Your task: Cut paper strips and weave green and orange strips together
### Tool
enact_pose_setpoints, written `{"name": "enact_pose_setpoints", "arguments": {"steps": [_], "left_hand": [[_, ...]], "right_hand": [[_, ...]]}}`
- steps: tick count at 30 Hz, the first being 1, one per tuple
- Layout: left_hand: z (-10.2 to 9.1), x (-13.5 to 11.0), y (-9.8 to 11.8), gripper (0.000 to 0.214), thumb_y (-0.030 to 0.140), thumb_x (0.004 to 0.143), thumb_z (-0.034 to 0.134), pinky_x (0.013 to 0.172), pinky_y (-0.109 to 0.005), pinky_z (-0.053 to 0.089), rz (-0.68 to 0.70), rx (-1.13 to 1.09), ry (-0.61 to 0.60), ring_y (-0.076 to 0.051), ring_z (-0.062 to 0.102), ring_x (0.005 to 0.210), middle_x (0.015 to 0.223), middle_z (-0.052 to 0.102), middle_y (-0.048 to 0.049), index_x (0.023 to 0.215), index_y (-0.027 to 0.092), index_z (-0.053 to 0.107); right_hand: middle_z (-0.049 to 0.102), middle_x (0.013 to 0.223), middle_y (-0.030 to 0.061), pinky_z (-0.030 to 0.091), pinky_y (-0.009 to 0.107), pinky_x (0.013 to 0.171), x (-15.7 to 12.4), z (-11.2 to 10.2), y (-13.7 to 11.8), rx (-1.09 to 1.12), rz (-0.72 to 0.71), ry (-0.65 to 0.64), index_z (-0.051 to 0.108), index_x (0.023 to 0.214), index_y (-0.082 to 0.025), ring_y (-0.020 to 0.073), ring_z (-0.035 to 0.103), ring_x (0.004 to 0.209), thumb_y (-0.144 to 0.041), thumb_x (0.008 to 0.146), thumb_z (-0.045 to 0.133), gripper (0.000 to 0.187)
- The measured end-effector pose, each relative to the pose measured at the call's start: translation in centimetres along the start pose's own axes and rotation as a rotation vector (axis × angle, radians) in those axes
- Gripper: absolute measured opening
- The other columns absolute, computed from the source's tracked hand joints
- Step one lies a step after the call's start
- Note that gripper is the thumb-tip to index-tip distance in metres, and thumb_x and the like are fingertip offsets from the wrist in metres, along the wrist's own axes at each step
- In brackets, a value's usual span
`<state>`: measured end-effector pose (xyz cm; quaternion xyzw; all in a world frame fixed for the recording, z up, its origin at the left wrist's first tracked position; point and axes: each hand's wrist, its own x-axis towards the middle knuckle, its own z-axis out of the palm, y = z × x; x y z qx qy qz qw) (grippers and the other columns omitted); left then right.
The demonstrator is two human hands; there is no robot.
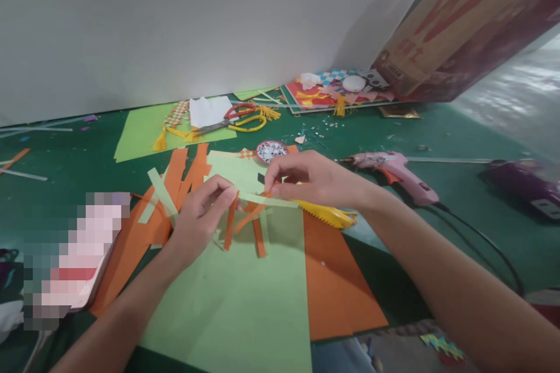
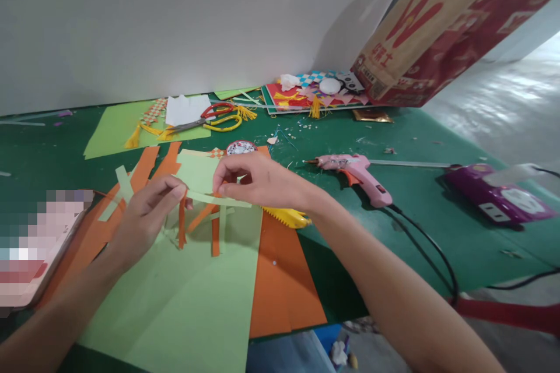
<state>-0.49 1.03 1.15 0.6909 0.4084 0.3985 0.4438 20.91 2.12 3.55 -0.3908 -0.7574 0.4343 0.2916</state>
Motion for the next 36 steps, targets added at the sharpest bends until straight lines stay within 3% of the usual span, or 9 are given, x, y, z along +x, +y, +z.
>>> {"name": "enact_pose_setpoints", "arguments": {"steps": [5, 11, 16, 21, 24, 28, 36], "left_hand": [[0.1, -0.2, -0.1, 0.022, 0.029, 0.091, 0.048, 0.062, -0.026, 0.037, 0.087, 0.149, -0.073, -0.013, 0.048, 0.065, 0.070, 0.052, 0.0016, 0.072, 0.020, 0.051], [0.5, -0.3, -0.3, 0.022, 0.027, 0.093, 0.046, 0.066, -0.026, 0.040, 0.202, 0.112, -0.105, -0.013, 0.050, 0.071, 0.076, 0.055, -0.0001, 0.072, 0.020, 0.050], [0.5, -0.4, -0.4, 0.021, 0.027, 0.093, 0.047, 0.065, -0.026, 0.041, 0.215, 0.120, -0.107, -0.012, 0.052, 0.071, 0.075, 0.055, 0.0002, 0.073, 0.020, 0.050], [0.3, -0.5, -0.4, 0.021, 0.026, 0.094, 0.045, 0.072, -0.027, 0.043, 0.242, 0.138, -0.077, -0.014, 0.056, 0.081, 0.082, 0.059, -0.0011, 0.074, 0.021, 0.050], [0.4, -0.5, -0.3, 0.021, 0.027, 0.094, 0.045, 0.069, -0.026, 0.043, 0.255, 0.149, -0.060, -0.013, 0.055, 0.075, 0.078, 0.058, 0.0000, 0.074, 0.021, 0.050], [0.7, -0.6, -0.2, 0.021, 0.027, 0.092, 0.046, 0.059, -0.023, 0.040, 0.218, 0.167, -0.028, -0.011, 0.050, 0.064, 0.071, 0.055, 0.0013, 0.073, 0.020, 0.050], [0.7, -0.8, -0.2, 0.023, 0.033, 0.092, 0.045, 0.061, -0.026, 0.043, 0.075, 0.142, 0.021, -0.012, 0.056, 0.061, 0.070, 0.058, 0.0006, 0.074, 0.020, 0.051]], "right_hand": [[0.061, 0.074, -0.0001, 0.043, 0.020, 0.061, 0.3, 1.3, -0.1, 0.102, -0.055, -0.021, 0.058, 0.076, -0.016, 0.0086, 0.054, 0.067, -0.013, 0.077, 0.054, 0.005], [0.058, 0.072, -0.0007, 0.041, 0.019, 0.057, 0.3, 1.9, 0.0, 0.256, -0.048, -0.044, 0.059, 0.078, -0.015, 0.0076, 0.052, 0.064, -0.016, 0.080, 0.056, 0.003], [0.056, 0.071, -0.0008, 0.041, 0.021, 0.057, 0.0, 1.9, -0.4, 0.172, -0.069, 0.061, 0.059, 0.079, -0.015, 0.0083, 0.050, 0.062, -0.019, 0.080, 0.058, 0.004], [0.054, 0.072, -0.0018, 0.044, 0.022, 0.061, -0.1, 2.1, -0.4, 0.160, -0.133, 0.127, 0.058, 0.093, -0.016, 0.0086, 0.053, 0.064, -0.014, 0.080, 0.056, 0.013], [0.052, 0.069, -0.0032, 0.043, 0.021, 0.057, 0.0, 2.5, -0.3, 0.157, -0.152, 0.147, 0.057, 0.098, -0.017, 0.0073, 0.050, 0.060, -0.015, 0.081, 0.056, 0.017], [0.057, 0.073, -0.0013, 0.046, 0.021, 0.059, 0.1, 3.1, -0.2, 0.152, -0.155, 0.179, 0.058, 0.097, -0.017, 0.0083, 0.056, 0.064, -0.018, 0.081, 0.058, 0.016], [0.066, 0.072, 0.0011, 0.044, 0.022, 0.056, 0.0, 3.5, -0.4, 0.076, -0.071, 0.269, 0.063, 0.082, -0.016, 0.0096, 0.058, 0.062, -0.024, 0.082, 0.060, 0.008]]}}
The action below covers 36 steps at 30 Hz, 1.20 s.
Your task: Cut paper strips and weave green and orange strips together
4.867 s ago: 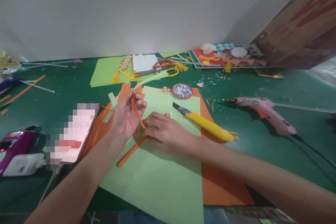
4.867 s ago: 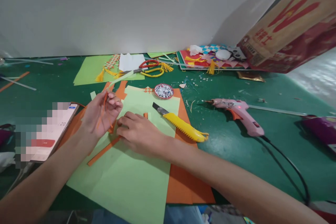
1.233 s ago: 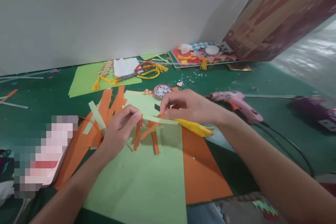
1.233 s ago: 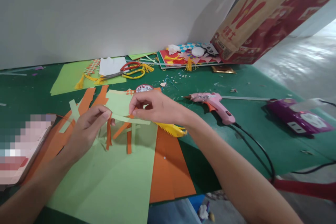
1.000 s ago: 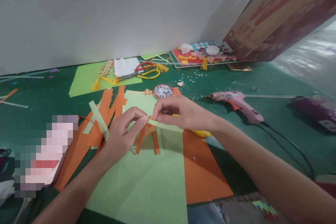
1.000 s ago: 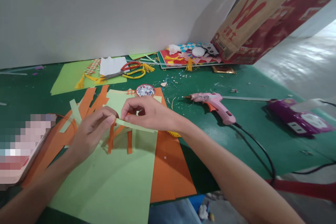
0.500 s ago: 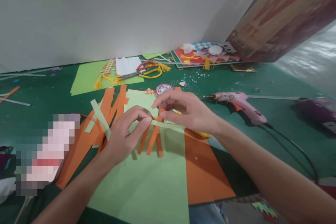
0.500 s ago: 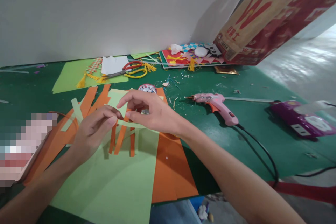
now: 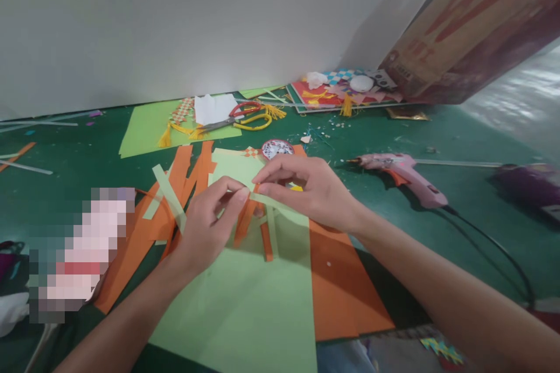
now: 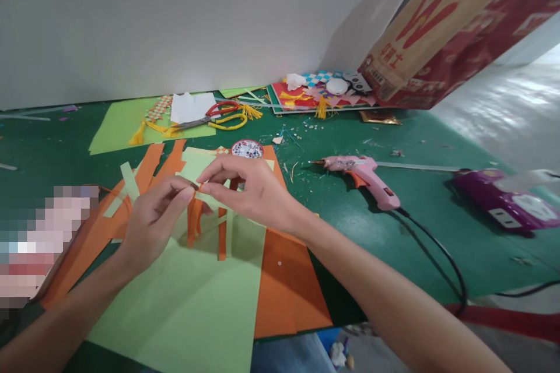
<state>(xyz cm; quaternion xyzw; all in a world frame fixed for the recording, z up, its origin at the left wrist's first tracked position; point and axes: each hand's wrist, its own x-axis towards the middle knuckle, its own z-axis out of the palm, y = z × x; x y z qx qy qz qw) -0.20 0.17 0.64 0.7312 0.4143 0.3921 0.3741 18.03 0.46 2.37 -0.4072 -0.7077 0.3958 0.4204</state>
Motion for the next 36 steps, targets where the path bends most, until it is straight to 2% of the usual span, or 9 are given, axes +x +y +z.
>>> {"name": "enact_pose_setpoints", "arguments": {"steps": [9, 12, 17, 27, 33, 36], "left_hand": [[0.1, -0.1, 0.1, 0.024, 0.038, 0.090, 0.051, 0.051, -0.026, 0.042, -0.065, -0.032, 0.024, -0.012, 0.055, 0.047, 0.058, 0.059, 0.0030, 0.073, 0.021, 0.052], [0.1, -0.2, 0.1, 0.023, 0.037, 0.092, 0.048, 0.051, -0.026, 0.042, -0.068, -0.035, 0.032, -0.012, 0.055, 0.045, 0.055, 0.060, 0.0038, 0.074, 0.021, 0.051], [0.1, -0.3, -0.1, 0.023, 0.036, 0.092, 0.048, 0.051, -0.026, 0.042, -0.064, -0.042, 0.061, -0.011, 0.057, 0.046, 0.054, 0.056, 0.0052, 0.074, 0.022, 0.050], [0.1, -0.2, -0.3, 0.026, 0.040, 0.092, 0.048, 0.051, -0.028, 0.042, -0.045, -0.015, 0.091, -0.011, 0.049, 0.045, 0.057, 0.053, 0.0033, 0.073, 0.022, 0.051], [0.2, -0.1, -0.2, 0.028, 0.037, 0.092, 0.048, 0.047, -0.026, 0.034, -0.027, 0.047, 0.127, -0.010, 0.042, 0.045, 0.053, 0.045, 0.0047, 0.069, 0.021, 0.048], [0.2, -0.2, -0.2, 0.027, 0.036, 0.092, 0.048, 0.045, -0.026, 0.031, -0.023, 0.044, 0.124, -0.009, 0.039, 0.044, 0.052, 0.046, 0.0050, 0.069, 0.021, 0.048]], "right_hand": [[0.071, 0.076, 0.0021, 0.046, 0.022, 0.057, -0.1, 0.0, -0.1, -0.143, -0.022, 0.020, 0.067, 0.097, -0.017, 0.0118, 0.064, 0.065, -0.024, 0.083, 0.059, 0.018], [0.072, 0.077, 0.0030, 0.046, 0.022, 0.055, -0.1, -0.2, -0.1, -0.177, -0.036, 0.043, 0.069, 0.096, -0.017, 0.0119, 0.063, 0.065, -0.028, 0.083, 0.060, 0.020], [0.072, 0.074, 0.0005, 0.050, 0.022, 0.060, -0.1, 0.0, 0.1, -0.235, -0.107, 0.063, 0.070, 0.095, -0.019, 0.0111, 0.064, 0.064, -0.021, 0.080, 0.062, 0.018], [0.074, 0.088, 0.0024, 0.053, 0.023, 0.065, -0.4, 0.9, 0.4, -0.362, -0.215, 0.109, 0.071, 0.093, -0.021, 0.0128, 0.067, 0.070, -0.022, 0.081, 0.063, 0.015], [0.075, 0.088, 0.0031, 0.052, 0.022, 0.064, -0.5, 1.3, 0.6, -0.374, -0.252, 0.138, 0.072, 0.094, -0.020, 0.0125, 0.067, 0.070, -0.022, 0.082, 0.062, 0.015], [0.074, 0.086, 0.0015, 0.052, 0.022, 0.063, -0.6, 1.4, 0.7, -0.385, -0.255, 0.145, 0.071, 0.094, -0.022, 0.0119, 0.066, 0.067, -0.023, 0.082, 0.062, 0.015]]}}
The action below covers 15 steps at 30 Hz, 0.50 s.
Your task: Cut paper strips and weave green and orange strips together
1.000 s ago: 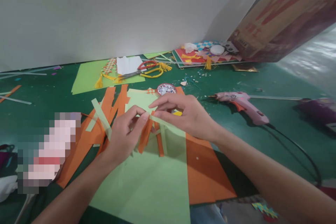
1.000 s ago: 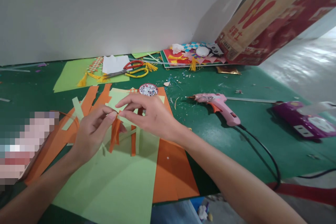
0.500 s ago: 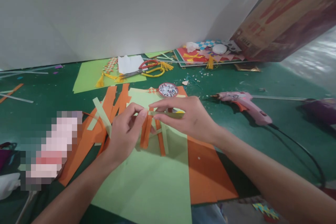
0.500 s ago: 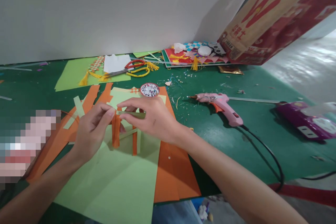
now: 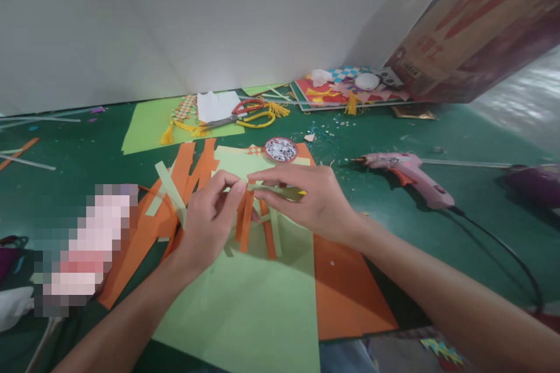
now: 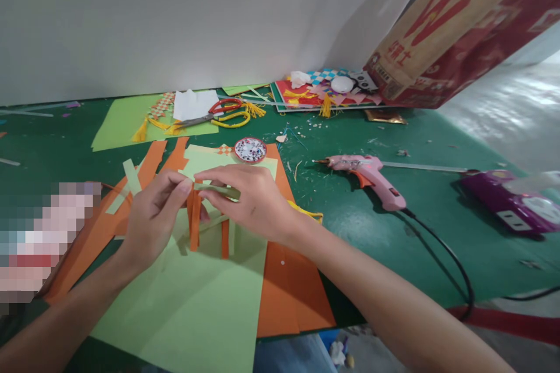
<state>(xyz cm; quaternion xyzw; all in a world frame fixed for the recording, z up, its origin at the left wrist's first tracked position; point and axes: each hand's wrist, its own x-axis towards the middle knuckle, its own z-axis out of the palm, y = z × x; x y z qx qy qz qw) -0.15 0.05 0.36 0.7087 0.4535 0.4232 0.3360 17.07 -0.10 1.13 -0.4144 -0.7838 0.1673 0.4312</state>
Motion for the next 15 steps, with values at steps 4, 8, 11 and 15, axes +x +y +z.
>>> {"name": "enact_pose_setpoints", "arguments": {"steps": [4, 8, 11, 15], "left_hand": [[-0.04, -0.06, 0.05, 0.026, 0.037, 0.092, 0.047, 0.046, -0.026, 0.034, -0.020, -0.022, -0.021, -0.009, 0.042, 0.044, 0.054, 0.049, 0.0044, 0.071, 0.022, 0.049], [-0.06, -0.09, 0.03, 0.027, 0.039, 0.092, 0.048, 0.050, -0.027, 0.040, -0.022, -0.046, -0.024, -0.011, 0.049, 0.046, 0.056, 0.052, 0.0034, 0.071, 0.022, 0.050], [-0.06, -0.08, -0.09, 0.026, 0.040, 0.091, 0.049, 0.052, -0.027, 0.043, -0.027, -0.051, -0.021, -0.011, 0.050, 0.047, 0.057, 0.053, 0.0031, 0.072, 0.022, 0.051], [-0.04, -0.05, -0.13, 0.025, 0.039, 0.091, 0.049, 0.052, -0.027, 0.042, -0.030, -0.062, -0.019, -0.011, 0.050, 0.048, 0.057, 0.053, 0.0032, 0.073, 0.022, 0.052]], "right_hand": [[0.075, 0.086, 0.0014, 0.052, 0.023, 0.065, -0.06, 0.15, 0.06, -0.004, -0.021, 0.020, 0.072, 0.093, -0.023, 0.0124, 0.066, 0.069, -0.023, 0.083, 0.062, 0.015], [0.075, 0.088, 0.0010, 0.053, 0.023, 0.067, -0.06, 0.26, 0.14, -0.016, -0.030, 0.027, 0.072, 0.093, -0.024, 0.0129, 0.067, 0.071, -0.022, 0.083, 0.062, 0.014], [0.075, 0.089, 0.0008, 0.054, 0.025, 0.068, -0.09, 0.31, 0.16, -0.023, -0.022, 0.027, 0.072, 0.093, -0.025, 0.0138, 0.068, 0.072, -0.023, 0.083, 0.061, 0.014], [0.075, 0.088, 0.0008, 0.054, 0.026, 0.070, -0.15, 0.33, 0.15, -0.029, -0.030, 0.024, 0.072, 0.092, -0.025, 0.0142, 0.068, 0.073, -0.022, 0.083, 0.061, 0.015]]}}
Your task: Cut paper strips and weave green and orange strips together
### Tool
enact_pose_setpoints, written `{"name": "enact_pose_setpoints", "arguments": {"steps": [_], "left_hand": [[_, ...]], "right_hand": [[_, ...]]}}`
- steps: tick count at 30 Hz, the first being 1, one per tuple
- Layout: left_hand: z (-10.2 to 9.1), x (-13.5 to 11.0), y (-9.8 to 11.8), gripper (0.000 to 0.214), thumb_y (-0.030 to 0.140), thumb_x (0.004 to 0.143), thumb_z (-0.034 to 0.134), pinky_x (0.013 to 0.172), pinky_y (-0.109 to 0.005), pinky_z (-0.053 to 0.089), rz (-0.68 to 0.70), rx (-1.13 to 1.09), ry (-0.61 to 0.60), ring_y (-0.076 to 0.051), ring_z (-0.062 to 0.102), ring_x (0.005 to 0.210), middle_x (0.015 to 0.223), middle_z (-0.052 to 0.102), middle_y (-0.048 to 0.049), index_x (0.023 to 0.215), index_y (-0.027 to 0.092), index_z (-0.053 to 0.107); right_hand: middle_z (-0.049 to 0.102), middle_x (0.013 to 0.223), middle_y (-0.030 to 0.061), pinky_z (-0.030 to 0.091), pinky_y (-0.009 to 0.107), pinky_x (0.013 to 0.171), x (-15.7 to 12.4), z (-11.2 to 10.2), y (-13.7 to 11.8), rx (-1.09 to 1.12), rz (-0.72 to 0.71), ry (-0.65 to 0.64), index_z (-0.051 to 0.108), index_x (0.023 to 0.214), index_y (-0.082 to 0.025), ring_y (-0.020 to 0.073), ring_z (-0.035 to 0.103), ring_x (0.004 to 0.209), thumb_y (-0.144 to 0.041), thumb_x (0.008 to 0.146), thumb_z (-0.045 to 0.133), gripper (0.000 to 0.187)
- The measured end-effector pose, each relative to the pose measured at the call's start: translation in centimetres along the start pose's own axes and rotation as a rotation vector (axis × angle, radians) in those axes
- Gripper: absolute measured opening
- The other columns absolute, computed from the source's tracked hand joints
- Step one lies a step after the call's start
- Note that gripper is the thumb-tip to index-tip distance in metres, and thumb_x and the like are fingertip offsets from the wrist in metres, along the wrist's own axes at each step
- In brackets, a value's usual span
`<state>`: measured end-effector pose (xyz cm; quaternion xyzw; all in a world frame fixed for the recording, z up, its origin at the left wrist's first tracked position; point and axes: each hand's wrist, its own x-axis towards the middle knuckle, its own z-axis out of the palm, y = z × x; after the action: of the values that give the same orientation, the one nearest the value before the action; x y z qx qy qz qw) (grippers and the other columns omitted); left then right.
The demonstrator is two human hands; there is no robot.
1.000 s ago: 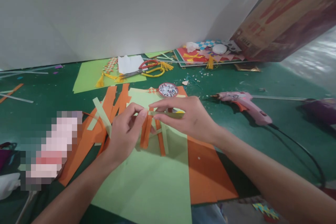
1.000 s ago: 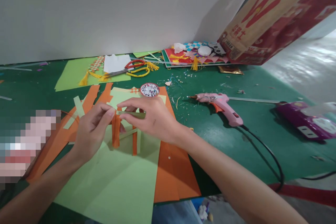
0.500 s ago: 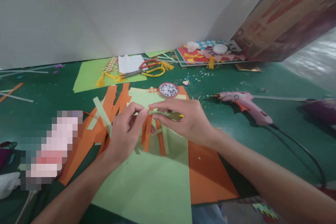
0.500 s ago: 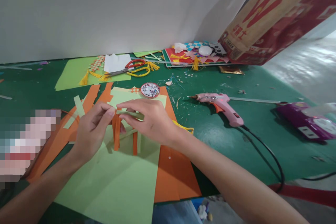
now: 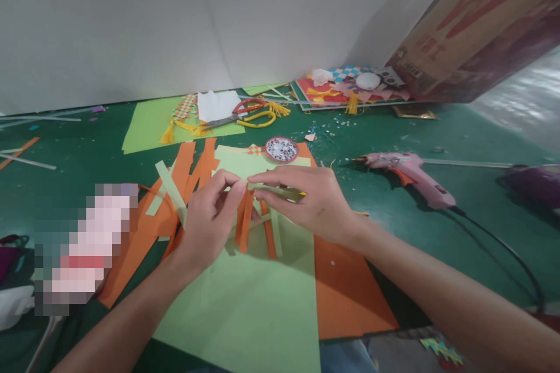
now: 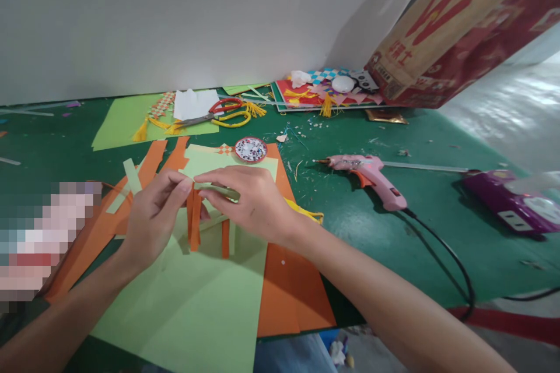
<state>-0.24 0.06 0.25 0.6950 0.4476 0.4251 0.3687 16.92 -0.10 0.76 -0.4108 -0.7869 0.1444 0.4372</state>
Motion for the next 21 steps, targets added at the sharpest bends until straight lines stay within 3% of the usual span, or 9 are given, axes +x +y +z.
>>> {"name": "enact_pose_setpoints", "arguments": {"steps": [15, 21], "left_hand": [[-0.03, -0.03, 0.07, 0.025, 0.037, 0.092, 0.048, 0.053, -0.027, 0.042, 0.008, 0.023, 0.001, -0.012, 0.052, 0.050, 0.058, 0.055, 0.0030, 0.073, 0.022, 0.051], [-0.01, 0.02, 0.20, 0.025, 0.037, 0.092, 0.048, 0.051, -0.027, 0.041, 0.011, 0.012, 0.005, -0.011, 0.051, 0.047, 0.056, 0.055, 0.0036, 0.072, 0.022, 0.051]], "right_hand": [[0.075, 0.088, -0.0006, 0.054, 0.026, 0.071, -0.14, 0.12, 0.09, -0.006, -0.017, -0.004, 0.071, 0.094, -0.027, 0.0141, 0.068, 0.073, -0.022, 0.084, 0.060, 0.016], [0.075, 0.089, 0.0015, 0.054, 0.024, 0.067, 0.00, 0.01, 0.01, 0.002, -0.030, 0.026, 0.071, 0.095, -0.022, 0.0133, 0.068, 0.072, -0.020, 0.082, 0.063, 0.016]]}}
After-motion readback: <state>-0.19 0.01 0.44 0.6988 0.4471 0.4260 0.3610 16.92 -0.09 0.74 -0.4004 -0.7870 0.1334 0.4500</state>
